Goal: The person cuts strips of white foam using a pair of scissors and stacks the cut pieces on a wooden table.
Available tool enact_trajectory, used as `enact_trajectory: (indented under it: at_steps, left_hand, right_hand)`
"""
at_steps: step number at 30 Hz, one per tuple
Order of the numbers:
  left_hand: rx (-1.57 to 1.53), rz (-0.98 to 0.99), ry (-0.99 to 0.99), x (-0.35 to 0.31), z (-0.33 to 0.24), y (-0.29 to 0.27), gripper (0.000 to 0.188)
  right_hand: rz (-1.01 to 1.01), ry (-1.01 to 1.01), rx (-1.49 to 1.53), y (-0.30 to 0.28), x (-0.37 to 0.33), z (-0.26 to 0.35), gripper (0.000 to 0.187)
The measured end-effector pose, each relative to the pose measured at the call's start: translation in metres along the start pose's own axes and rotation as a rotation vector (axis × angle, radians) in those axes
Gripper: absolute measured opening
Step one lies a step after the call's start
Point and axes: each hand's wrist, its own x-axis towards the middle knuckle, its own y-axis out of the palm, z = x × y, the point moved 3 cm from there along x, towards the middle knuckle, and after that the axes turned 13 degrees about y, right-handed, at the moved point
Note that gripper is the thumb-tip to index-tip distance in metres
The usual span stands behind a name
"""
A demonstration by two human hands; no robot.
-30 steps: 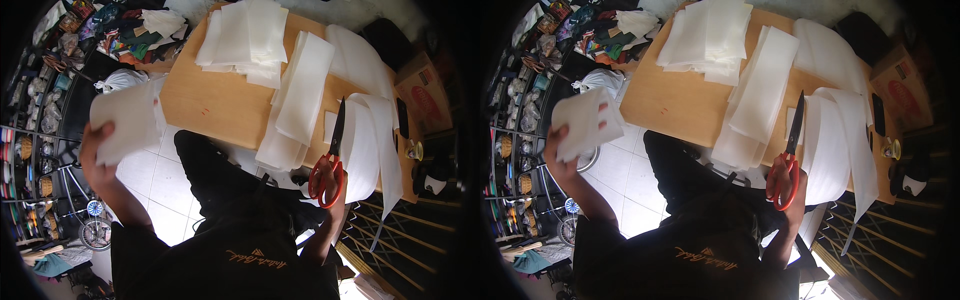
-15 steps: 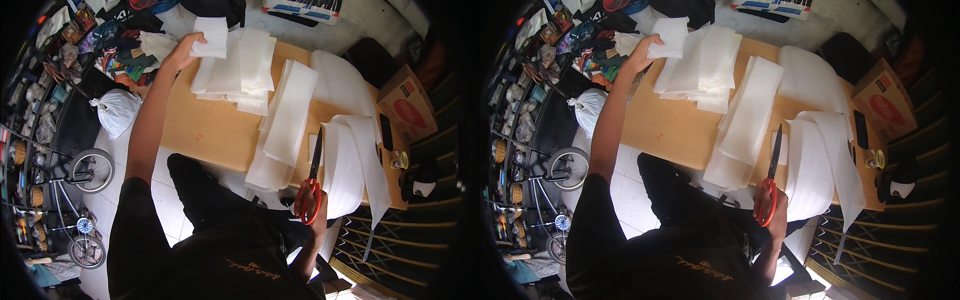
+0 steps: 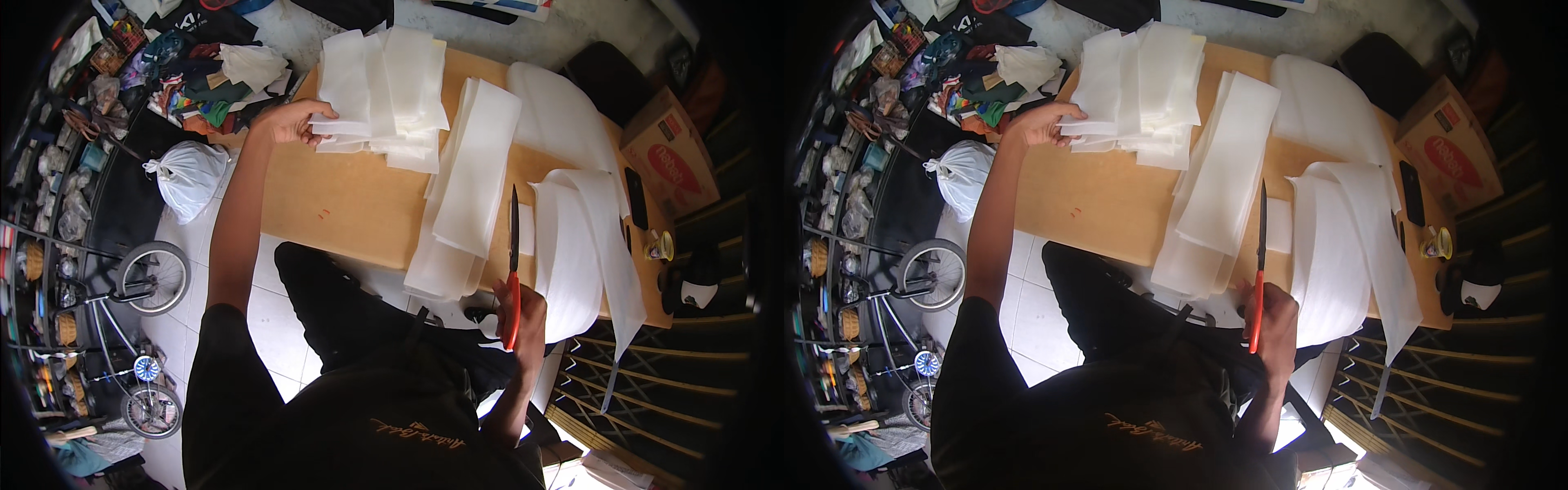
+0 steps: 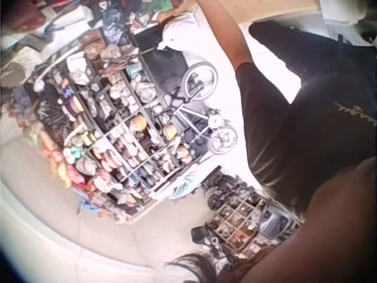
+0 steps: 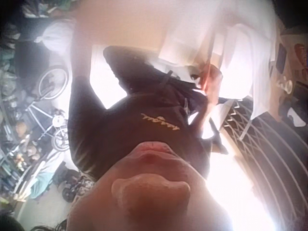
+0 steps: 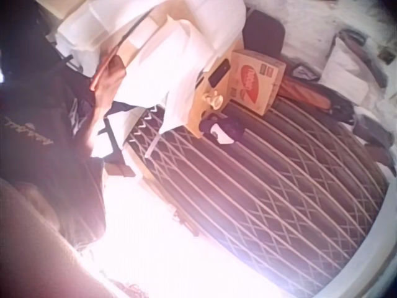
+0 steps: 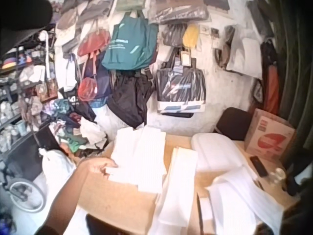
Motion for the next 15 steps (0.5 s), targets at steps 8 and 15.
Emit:
enact_trajectory:
  at_steps: [8,15]
  left_hand:
    - [1.153,-0.475,0.014,-0.019,-0.018,0.03,0.08]
    - [1.127,-0.653,0.692,-0.015,-0.039,0.118,0.072]
  right_hand:
    - [-0.245,-0.017,-0.179,-0.015,0.015,0.025,0.044]
    - [-0.358,0.041,-0.285,-0.02,0.028,0.029,0.045]
